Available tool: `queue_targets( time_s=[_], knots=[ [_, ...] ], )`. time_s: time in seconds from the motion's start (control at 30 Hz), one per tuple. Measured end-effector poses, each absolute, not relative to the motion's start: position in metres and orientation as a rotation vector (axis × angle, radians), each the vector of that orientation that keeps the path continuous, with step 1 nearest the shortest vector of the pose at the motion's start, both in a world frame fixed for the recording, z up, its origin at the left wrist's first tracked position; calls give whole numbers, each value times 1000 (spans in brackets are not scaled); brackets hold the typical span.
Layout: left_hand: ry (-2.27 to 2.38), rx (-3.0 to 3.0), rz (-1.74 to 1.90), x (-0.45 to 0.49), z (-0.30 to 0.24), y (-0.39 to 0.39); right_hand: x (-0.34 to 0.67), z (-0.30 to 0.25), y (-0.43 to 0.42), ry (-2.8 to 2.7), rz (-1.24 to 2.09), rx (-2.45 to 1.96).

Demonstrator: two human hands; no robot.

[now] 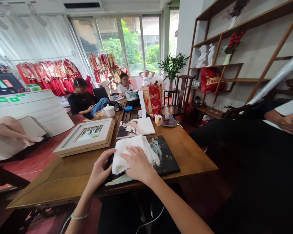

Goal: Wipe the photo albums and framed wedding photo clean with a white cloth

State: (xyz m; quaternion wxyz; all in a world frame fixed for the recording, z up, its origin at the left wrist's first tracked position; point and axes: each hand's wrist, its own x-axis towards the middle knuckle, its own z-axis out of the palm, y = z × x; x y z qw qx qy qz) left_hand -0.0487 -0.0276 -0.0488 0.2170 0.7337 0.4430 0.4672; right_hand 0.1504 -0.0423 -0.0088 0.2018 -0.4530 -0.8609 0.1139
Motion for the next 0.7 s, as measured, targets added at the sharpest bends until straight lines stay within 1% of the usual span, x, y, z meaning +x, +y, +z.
queue_targets(
  time_s=[0.13,0.3,0.53,0.7],
  knots=[
    [1168,1964,1315,-48,-45,-31,140,-9,-47,-2391,311,-1274],
    [1218,1963,1291,-49,-46,-29,147,-7,-54,-2415,337,-1241],
    [1239,2069,1113,-52,-56,-23,190,-7,-77,-2404,447,-1254],
    [1219,2104,1123,-49,-52,-24,228,-12,-65,-2311,335,-1416]
  ],
)
